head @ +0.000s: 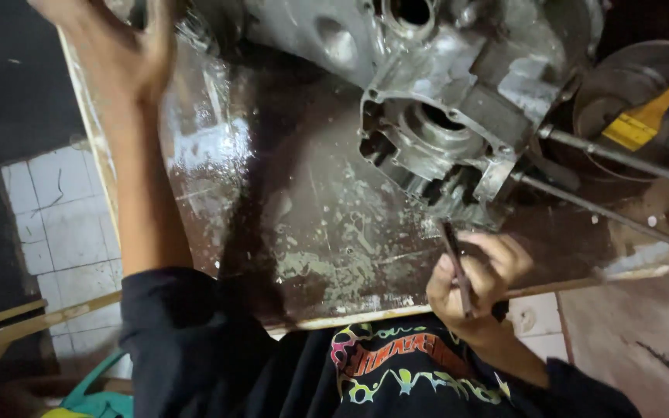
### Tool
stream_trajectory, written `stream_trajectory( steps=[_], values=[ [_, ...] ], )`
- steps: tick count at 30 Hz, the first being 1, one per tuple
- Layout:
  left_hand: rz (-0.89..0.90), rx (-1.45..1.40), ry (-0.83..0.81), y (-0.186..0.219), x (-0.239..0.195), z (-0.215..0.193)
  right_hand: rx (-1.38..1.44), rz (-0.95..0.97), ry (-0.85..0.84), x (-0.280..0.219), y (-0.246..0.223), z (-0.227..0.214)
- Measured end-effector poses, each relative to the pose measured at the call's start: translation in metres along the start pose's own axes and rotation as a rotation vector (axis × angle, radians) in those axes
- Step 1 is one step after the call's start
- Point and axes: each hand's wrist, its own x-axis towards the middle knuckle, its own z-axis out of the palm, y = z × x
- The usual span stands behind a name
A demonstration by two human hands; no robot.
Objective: Cleaning and preparing a motorcycle engine crankcase using a brush and cloth.
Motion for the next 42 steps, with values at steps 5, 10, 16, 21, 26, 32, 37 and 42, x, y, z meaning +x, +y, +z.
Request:
stream_trajectory(
  steps=[5,10,16,21,26,32,37,42],
  values=[
    [-0.355,-0.396,-0.249,0.036,0.037,-0.030,-0.083,0.081,0.030,0.016,0.006,0.012],
    [-0.552,0.303,-0.591,0.044,0.040,-0.023,-0.081,0.231,-0.202,0.003,0.014,0.014],
    [-0.046,0.587,-0.163,-0.066,-0.035,0.043,-0.031,0.200,-0.217,-0.014,0.035,0.014],
    [-0.321,0.396,-0.337,-0.029,-0.015,0.030,0.011,0.248,-0.262,-0.014,0.039,0.003],
    [-0.217,0.498,-0.223,-0.018,-0.014,0.015,-0.002,0.227,-0.286,-0.001,0.048,-0.004],
    [-0.306,0.546,-0.385,0.022,-0.020,-0.034,0.034,0.122,-0.293,0.030,0.069,-0.024],
    [-0.421,0.524,-0.424,0.039,-0.043,-0.050,0.100,0.198,-0.328,0.038,0.067,-0.034],
    [-0.361,0.580,-0.339,0.031,-0.071,-0.046,0.081,0.189,-0.344,0.021,0.080,-0.034]
  ],
)
